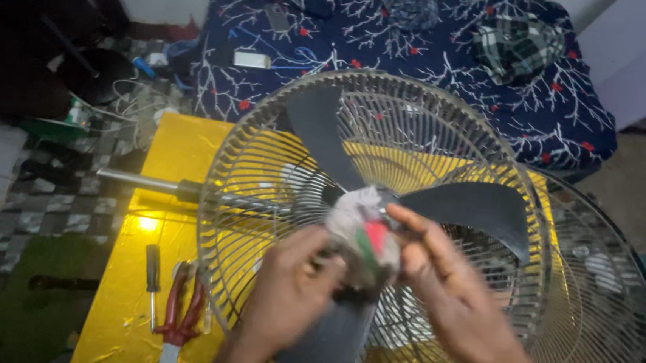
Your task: The person cleans and services a pedestal fan on a table. They wipe the fan blades with a cloth, remove the blade assembly from the motor shaft, wipe the blades and hub, unscrew the rear grille nut with a screwdriver, and wipe the motor housing and grille.
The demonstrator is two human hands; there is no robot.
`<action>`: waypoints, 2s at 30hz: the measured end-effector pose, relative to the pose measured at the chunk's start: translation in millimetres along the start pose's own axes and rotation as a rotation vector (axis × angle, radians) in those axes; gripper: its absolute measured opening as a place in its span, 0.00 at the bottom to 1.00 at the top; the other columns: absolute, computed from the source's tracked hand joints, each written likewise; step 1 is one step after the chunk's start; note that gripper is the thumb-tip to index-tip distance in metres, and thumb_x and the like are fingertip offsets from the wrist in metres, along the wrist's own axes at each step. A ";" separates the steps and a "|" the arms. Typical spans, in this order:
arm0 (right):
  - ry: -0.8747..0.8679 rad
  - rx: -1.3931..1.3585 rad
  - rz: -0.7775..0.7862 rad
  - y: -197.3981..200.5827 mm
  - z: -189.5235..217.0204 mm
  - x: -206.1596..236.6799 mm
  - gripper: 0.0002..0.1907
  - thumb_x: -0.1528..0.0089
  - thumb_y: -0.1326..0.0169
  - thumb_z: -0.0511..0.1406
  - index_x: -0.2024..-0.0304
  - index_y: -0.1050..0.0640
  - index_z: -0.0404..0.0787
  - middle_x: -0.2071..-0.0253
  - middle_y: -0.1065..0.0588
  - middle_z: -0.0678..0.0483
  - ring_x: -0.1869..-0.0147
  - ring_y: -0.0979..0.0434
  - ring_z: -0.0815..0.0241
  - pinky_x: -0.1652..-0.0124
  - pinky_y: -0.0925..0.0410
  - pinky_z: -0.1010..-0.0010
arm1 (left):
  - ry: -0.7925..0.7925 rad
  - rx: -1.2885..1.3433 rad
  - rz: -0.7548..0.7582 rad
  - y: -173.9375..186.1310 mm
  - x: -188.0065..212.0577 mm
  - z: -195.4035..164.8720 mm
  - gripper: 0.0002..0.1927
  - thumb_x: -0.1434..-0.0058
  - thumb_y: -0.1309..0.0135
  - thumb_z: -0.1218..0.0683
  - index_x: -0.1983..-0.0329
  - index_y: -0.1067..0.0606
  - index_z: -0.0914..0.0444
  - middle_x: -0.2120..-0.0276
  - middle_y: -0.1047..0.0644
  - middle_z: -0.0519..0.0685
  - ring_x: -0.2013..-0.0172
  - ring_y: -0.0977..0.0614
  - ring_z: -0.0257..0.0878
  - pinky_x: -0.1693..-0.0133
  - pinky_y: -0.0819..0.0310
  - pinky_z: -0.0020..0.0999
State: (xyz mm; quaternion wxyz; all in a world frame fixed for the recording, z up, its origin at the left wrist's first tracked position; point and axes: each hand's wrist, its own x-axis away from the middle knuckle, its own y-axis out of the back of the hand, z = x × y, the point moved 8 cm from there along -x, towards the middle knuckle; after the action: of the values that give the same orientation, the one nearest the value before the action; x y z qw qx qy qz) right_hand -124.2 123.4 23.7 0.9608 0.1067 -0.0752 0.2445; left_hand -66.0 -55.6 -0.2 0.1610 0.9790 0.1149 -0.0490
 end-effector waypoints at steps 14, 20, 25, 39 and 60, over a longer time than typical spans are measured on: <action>0.422 0.849 0.112 24.5 -9.4 -56.6 0.32 0.44 0.37 0.38 0.37 0.25 0.43 0.41 0.23 0.46 0.39 0.22 0.48 0.44 0.30 0.62 | 0.249 -0.005 0.398 -42.3 -110.1 71.0 0.14 0.39 0.53 0.56 0.56 0.20 0.64 0.71 0.17 0.57 0.70 0.16 0.52 0.68 0.24 0.47; 0.404 0.841 0.088 31.3 -10.7 -56.6 0.32 0.45 0.36 0.38 0.38 0.25 0.44 0.52 0.20 0.46 0.53 0.18 0.48 0.53 0.28 0.61 | -0.011 -0.594 0.433 -64.3 -151.2 85.0 0.12 0.45 0.42 0.55 0.60 0.17 0.64 0.68 0.18 0.58 0.65 0.15 0.49 0.61 0.25 0.41; 0.620 0.785 0.094 25.8 4.2 -50.2 0.31 0.45 0.36 0.36 0.39 0.25 0.37 0.48 0.20 0.43 0.52 0.20 0.46 0.52 0.29 0.60 | -0.127 -0.256 0.386 -62.8 -148.1 86.7 0.19 0.47 0.51 0.61 0.51 0.23 0.64 0.67 0.18 0.55 0.67 0.19 0.44 0.63 0.25 0.39; 0.680 0.826 -0.173 18.0 30.4 -9.2 0.29 0.47 0.36 0.32 0.42 0.24 0.37 0.46 0.23 0.41 0.43 0.22 0.43 0.45 0.30 0.59 | 0.277 0.205 0.485 -15.9 -60.5 -2.7 0.16 0.40 0.47 0.57 0.49 0.22 0.65 0.69 0.18 0.45 0.74 0.20 0.33 0.70 0.23 0.33; 0.364 1.200 -0.329 35.0 -65.7 10.4 0.48 0.50 0.50 0.27 0.28 0.51 0.24 0.26 0.55 0.27 0.21 0.65 0.28 0.29 0.61 0.40 | 0.073 -0.659 0.459 -4.6 -14.0 14.1 0.33 0.58 0.32 0.45 0.49 0.23 0.62 0.58 0.20 0.58 0.54 0.18 0.56 0.51 0.25 0.47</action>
State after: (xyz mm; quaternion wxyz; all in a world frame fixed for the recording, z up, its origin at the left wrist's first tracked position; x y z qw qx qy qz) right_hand -126.1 174.0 -31.8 0.7566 0.5919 0.2558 0.1080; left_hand -81.6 -58.8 -13.1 0.4691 0.8762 -0.0913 0.0626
